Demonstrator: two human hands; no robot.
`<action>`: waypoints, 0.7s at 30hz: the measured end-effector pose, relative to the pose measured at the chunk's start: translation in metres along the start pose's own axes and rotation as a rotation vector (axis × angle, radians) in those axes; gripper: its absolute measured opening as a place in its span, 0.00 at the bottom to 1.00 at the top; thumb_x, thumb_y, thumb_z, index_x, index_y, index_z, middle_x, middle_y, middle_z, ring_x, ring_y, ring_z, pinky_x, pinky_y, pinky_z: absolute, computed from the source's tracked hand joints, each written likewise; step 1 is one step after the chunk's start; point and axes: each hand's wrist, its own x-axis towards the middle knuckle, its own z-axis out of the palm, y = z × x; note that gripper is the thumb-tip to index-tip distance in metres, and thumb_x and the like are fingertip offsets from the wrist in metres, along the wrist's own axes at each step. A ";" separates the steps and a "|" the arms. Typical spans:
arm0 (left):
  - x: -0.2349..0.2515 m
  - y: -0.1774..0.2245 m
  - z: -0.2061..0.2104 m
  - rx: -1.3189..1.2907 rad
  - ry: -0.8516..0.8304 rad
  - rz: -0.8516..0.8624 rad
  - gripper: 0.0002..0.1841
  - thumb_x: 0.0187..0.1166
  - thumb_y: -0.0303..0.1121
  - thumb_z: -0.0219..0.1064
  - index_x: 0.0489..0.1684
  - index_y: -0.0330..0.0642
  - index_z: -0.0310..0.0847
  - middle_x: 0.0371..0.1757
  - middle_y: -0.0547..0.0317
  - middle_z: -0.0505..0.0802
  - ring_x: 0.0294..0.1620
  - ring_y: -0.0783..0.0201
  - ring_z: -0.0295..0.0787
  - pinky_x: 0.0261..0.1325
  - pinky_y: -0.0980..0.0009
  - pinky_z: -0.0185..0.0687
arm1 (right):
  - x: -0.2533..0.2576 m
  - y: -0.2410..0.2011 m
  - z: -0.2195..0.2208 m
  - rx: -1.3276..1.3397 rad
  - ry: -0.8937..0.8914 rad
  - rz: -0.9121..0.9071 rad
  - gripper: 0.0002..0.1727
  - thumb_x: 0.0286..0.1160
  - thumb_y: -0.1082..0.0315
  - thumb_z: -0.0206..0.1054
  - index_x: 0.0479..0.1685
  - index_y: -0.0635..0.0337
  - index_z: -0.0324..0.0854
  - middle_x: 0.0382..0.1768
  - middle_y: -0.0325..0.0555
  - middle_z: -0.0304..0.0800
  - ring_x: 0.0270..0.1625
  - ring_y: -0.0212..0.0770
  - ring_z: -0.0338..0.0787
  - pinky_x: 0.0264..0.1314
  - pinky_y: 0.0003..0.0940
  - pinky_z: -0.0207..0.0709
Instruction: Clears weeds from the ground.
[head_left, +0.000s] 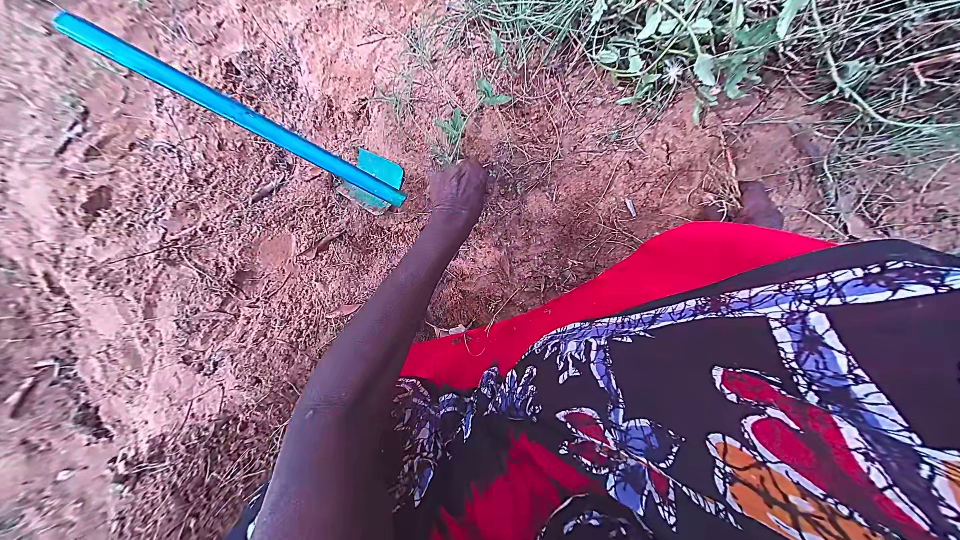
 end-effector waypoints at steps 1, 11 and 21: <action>0.000 -0.002 0.001 0.016 0.002 0.015 0.18 0.92 0.28 0.47 0.68 0.27 0.77 0.65 0.30 0.87 0.67 0.30 0.85 0.60 0.35 0.78 | 0.001 -0.002 -0.001 -0.007 -0.008 0.024 0.26 0.80 0.69 0.61 0.75 0.74 0.71 0.62 0.80 0.84 0.64 0.76 0.86 0.68 0.69 0.72; -0.087 0.029 0.041 -0.115 0.326 0.667 0.08 0.74 0.19 0.66 0.46 0.30 0.86 0.28 0.41 0.90 0.27 0.42 0.92 0.25 0.51 0.82 | -0.001 -0.029 -0.011 -0.135 -0.093 0.127 0.26 0.85 0.69 0.60 0.78 0.78 0.68 0.70 0.82 0.78 0.73 0.74 0.80 0.76 0.62 0.67; -0.060 0.025 0.010 -0.290 0.250 0.250 0.17 0.90 0.31 0.51 0.64 0.33 0.82 0.58 0.32 0.90 0.55 0.31 0.90 0.50 0.38 0.82 | 0.008 -0.010 0.001 -0.040 -0.049 0.129 0.25 0.85 0.65 0.60 0.75 0.73 0.73 0.68 0.76 0.82 0.72 0.67 0.83 0.75 0.59 0.70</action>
